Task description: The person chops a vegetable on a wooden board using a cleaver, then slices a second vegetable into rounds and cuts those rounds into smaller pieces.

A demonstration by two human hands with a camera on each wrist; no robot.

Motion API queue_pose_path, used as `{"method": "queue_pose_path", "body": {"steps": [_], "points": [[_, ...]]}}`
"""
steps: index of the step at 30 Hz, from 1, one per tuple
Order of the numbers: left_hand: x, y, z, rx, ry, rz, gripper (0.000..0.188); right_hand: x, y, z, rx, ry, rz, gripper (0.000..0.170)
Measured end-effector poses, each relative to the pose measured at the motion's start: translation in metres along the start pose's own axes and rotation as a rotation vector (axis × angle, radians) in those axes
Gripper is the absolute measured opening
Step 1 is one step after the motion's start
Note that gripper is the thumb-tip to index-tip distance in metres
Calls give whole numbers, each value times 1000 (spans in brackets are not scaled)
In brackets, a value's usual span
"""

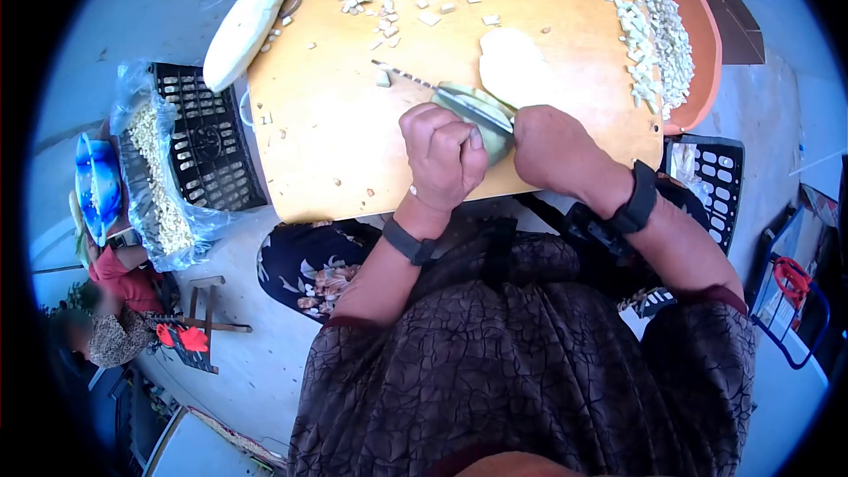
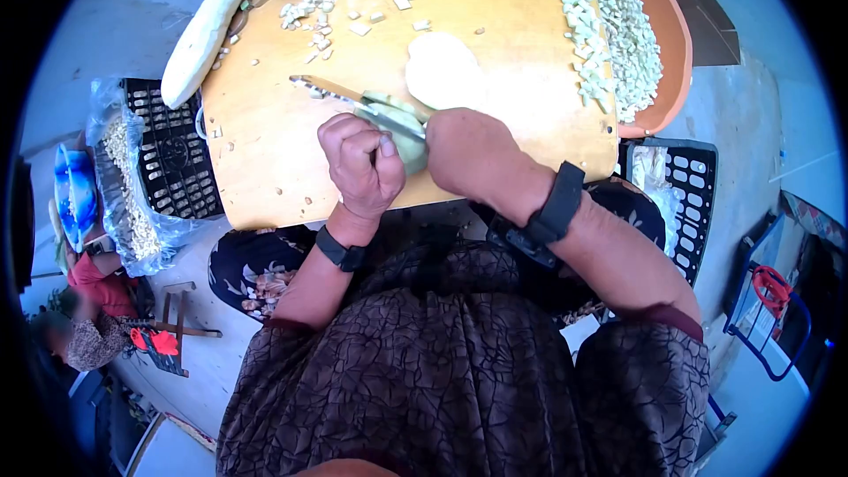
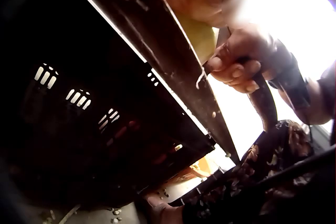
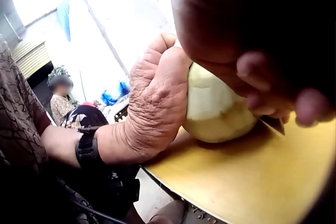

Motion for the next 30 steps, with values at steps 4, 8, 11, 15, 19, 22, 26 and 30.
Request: {"method": "queue_pose_path", "body": {"steps": [4,8,11,15,19,22,26,30], "points": [[3,0,-3,5,16,10,24,-1,-6,9,-54,37,52,15],[5,-4,-1,-19,12,-13,27,-3,-1,21,-256,160,-50,17],[8,-5,1,-73,36,-111,33,-8,3,30,-307,149,-49,18],[1,-4,19,-117,18,-294,53,-10,4,31,-328,138,-59,19],[-3,12,30,-231,11,-452,73,-7,1,29,-346,89,-44,20],[-2,25,20,-266,16,-529,72,-11,5,33,-361,96,-3,20],[-5,13,11,-373,31,-573,68,-5,1,39,-448,114,46,23],[-15,-20,-35,-493,-155,-572,78,-1,1,38,-485,119,86,26]]}}
Point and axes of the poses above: each hand's wrist, its own x-axis away from the middle knuckle, its own y-axis out of the palm, z = x × y, the point moved 10 cm from there along -x, towards the middle knuckle, and after that the axes turned 5 degrees about -z, right-handed, at the moved point
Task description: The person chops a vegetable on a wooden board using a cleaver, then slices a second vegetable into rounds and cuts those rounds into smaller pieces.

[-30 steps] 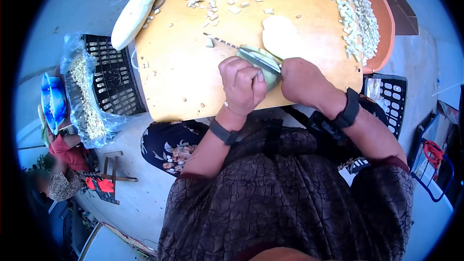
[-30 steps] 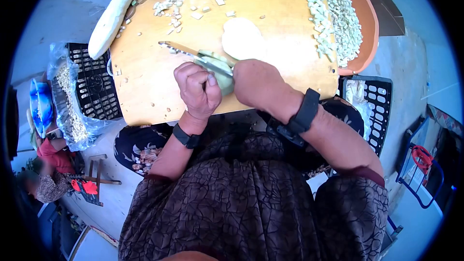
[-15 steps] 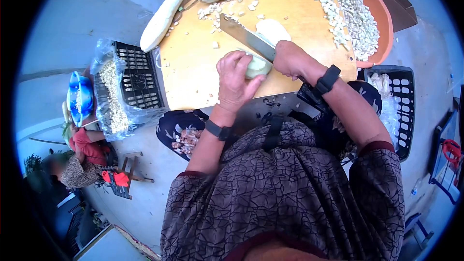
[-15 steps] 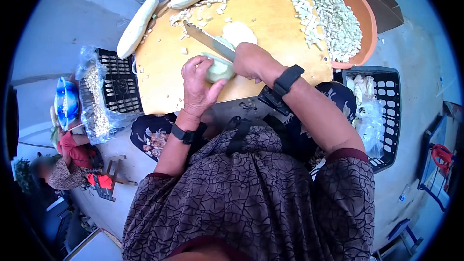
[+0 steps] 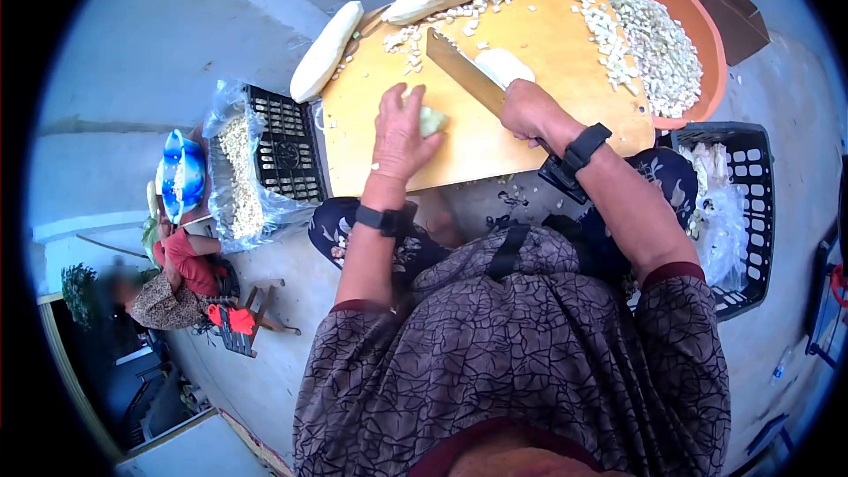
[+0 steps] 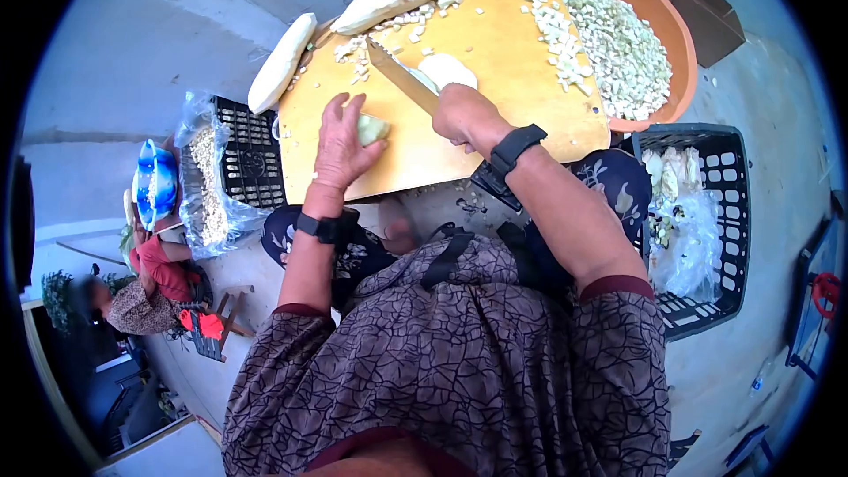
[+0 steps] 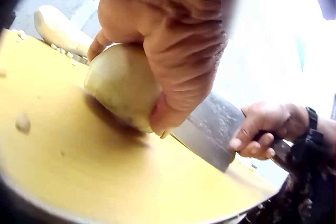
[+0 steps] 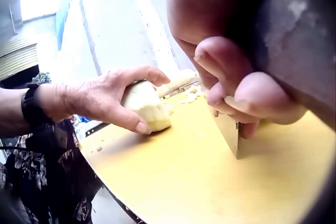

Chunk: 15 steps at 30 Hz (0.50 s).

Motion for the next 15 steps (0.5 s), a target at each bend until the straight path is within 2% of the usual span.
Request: {"method": "queue_pose_path", "body": {"steps": [4,15], "points": [[-4,-10,-35,-127,-129,-85,88,8,0,-8,69,-38,12,25],[11,-10,-43,-70,-83,-58,90,14,0,0,48,-91,57,25]]}}
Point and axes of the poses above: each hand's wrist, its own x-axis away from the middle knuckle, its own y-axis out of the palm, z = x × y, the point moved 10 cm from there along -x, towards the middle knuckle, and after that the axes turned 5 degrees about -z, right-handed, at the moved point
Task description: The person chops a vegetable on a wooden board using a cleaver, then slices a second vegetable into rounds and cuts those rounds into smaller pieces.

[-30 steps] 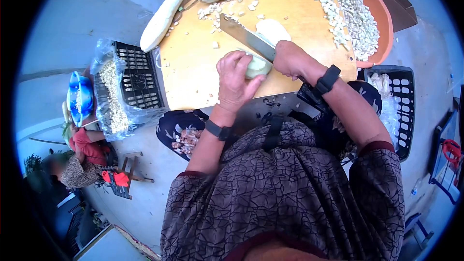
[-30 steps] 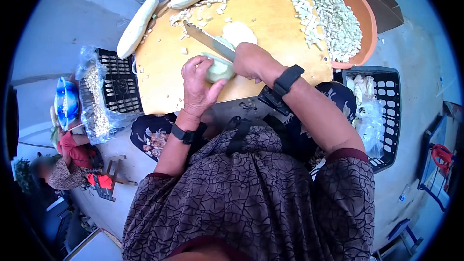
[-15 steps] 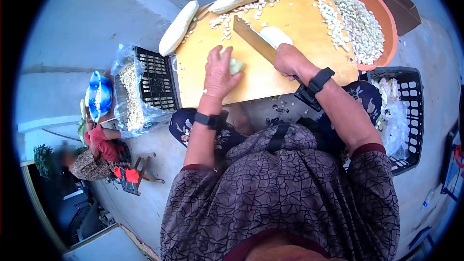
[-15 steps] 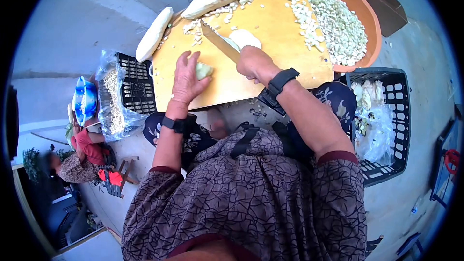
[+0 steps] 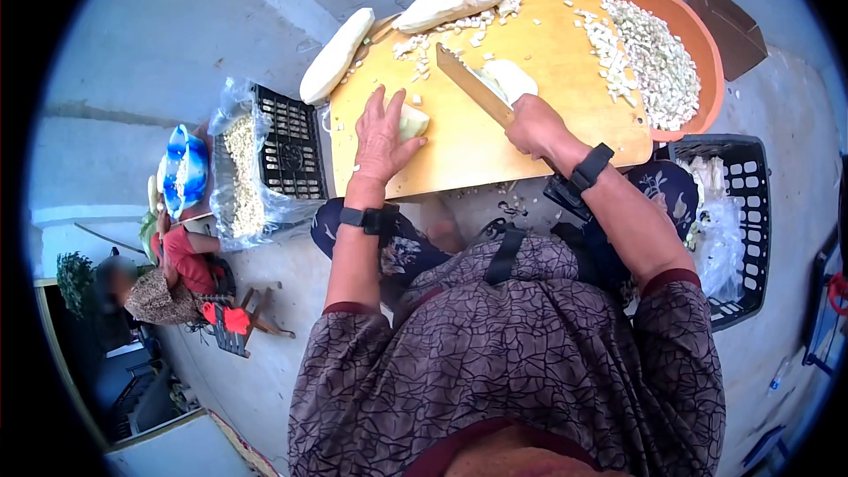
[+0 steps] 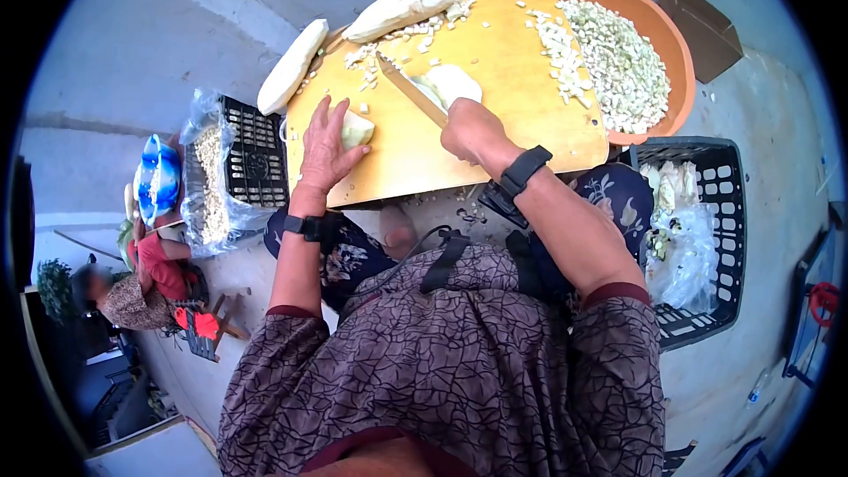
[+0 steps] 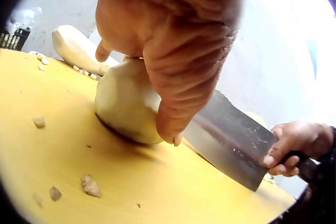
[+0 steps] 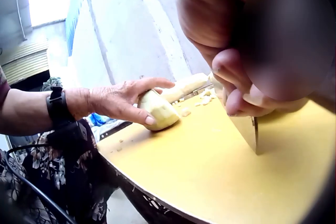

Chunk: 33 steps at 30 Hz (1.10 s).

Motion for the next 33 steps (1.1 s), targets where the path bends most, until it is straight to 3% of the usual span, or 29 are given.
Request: {"method": "queue_pose_path", "body": {"steps": [9,13,16,20,23,26,29,33], "points": [[-11,0,7,-12,3,-42,85,22,-3,0,-116,-75,-12,33],[-8,-6,12,-37,-7,-38,77,36,-18,-4,-226,-122,22,21],[-9,-14,20,-45,84,70,68,39,-25,3,-292,-116,48,18],[-6,-38,49,262,214,291,41,43,-36,5,-25,-238,247,20],[7,-80,86,325,321,474,23,63,-43,-5,259,-437,531,19],[9,-111,104,326,357,484,23,69,-42,-11,383,-425,483,17],[-5,-113,120,447,412,355,25,83,-45,-22,456,-392,462,12],[-22,-73,145,485,463,55,31,98,-46,-34,579,-498,587,9]]}}
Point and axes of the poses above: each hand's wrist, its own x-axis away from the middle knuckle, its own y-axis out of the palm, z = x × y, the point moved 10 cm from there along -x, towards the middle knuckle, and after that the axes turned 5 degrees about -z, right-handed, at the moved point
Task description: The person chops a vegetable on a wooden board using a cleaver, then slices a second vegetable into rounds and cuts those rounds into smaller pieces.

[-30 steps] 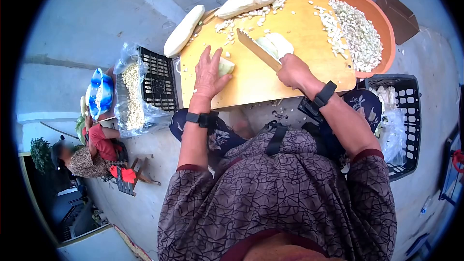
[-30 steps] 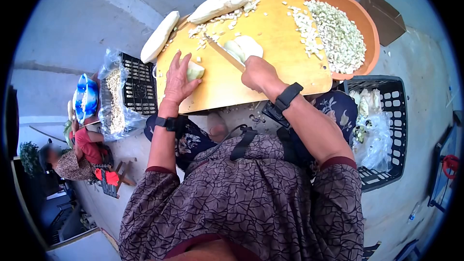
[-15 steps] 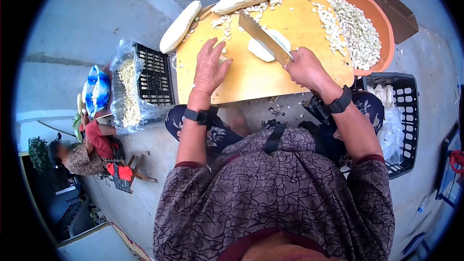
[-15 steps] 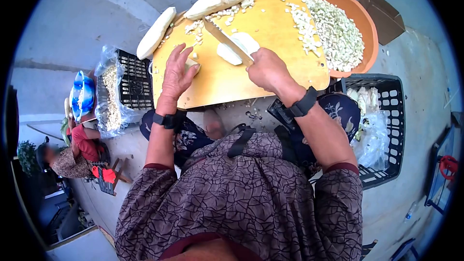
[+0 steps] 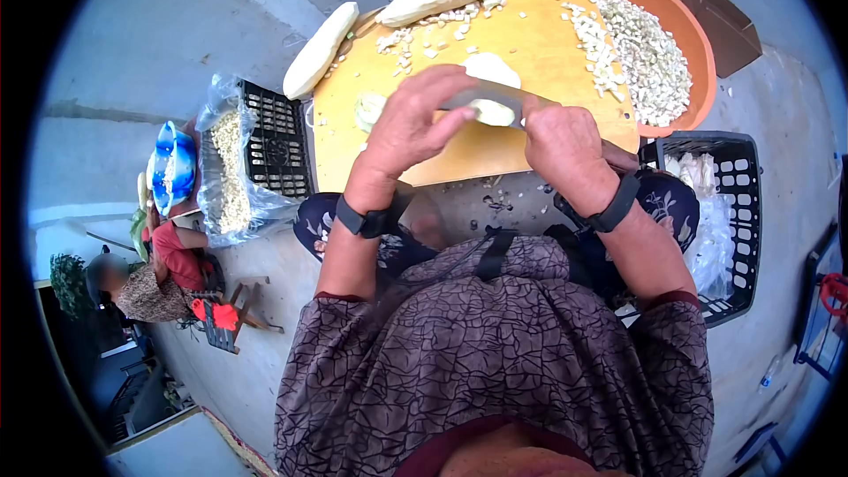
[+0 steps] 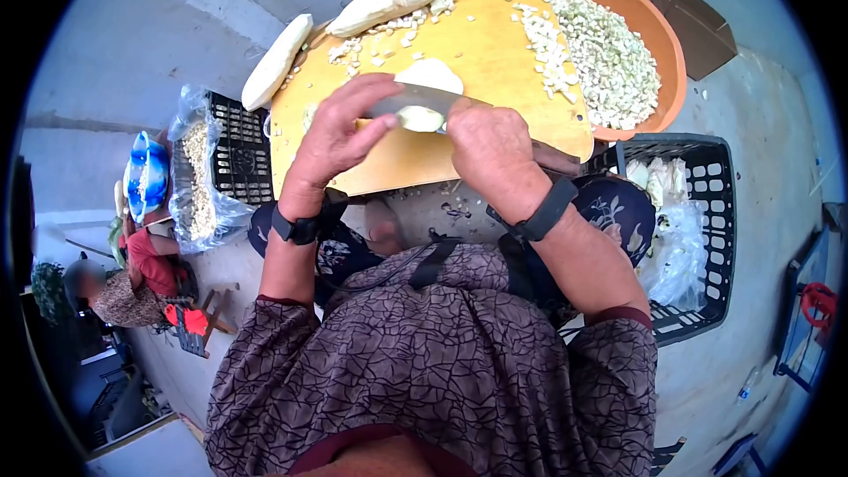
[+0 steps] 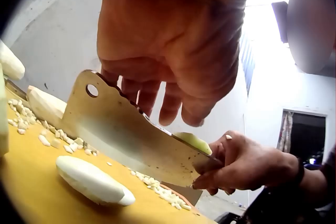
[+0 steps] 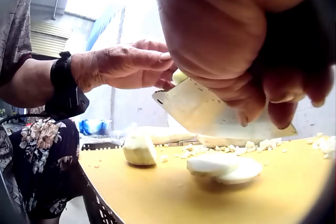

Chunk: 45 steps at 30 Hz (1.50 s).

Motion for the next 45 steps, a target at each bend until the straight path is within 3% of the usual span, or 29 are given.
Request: {"method": "queue_pose_path", "body": {"steps": [5,9,12,16,20,24,27,33,38,45], "points": [[-11,46,0,76,63,-303,39,7,-4,-5,126,-66,82,10],[-15,52,11,-2,186,-279,35,10,-1,2,125,-41,59,10],[-14,54,9,25,178,-248,31,10,-3,5,112,-32,65,9],[-11,39,3,111,102,-149,21,11,-3,18,79,29,34,7],[-3,1,-17,250,-42,153,18,10,-8,48,28,224,-57,11],[6,-15,-15,-227,26,303,24,16,-10,76,-6,434,-137,17],[15,-8,-26,-246,-106,334,31,20,-5,90,-112,495,-128,20],[33,48,-18,-330,120,162,36,26,-3,99,-133,575,-201,27],[36,99,-29,-277,97,-170,44,29,2,103,-219,614,-248,29],[34,84,-36,-278,1,-141,45,33,-6,107,-242,640,-210,32]]}}
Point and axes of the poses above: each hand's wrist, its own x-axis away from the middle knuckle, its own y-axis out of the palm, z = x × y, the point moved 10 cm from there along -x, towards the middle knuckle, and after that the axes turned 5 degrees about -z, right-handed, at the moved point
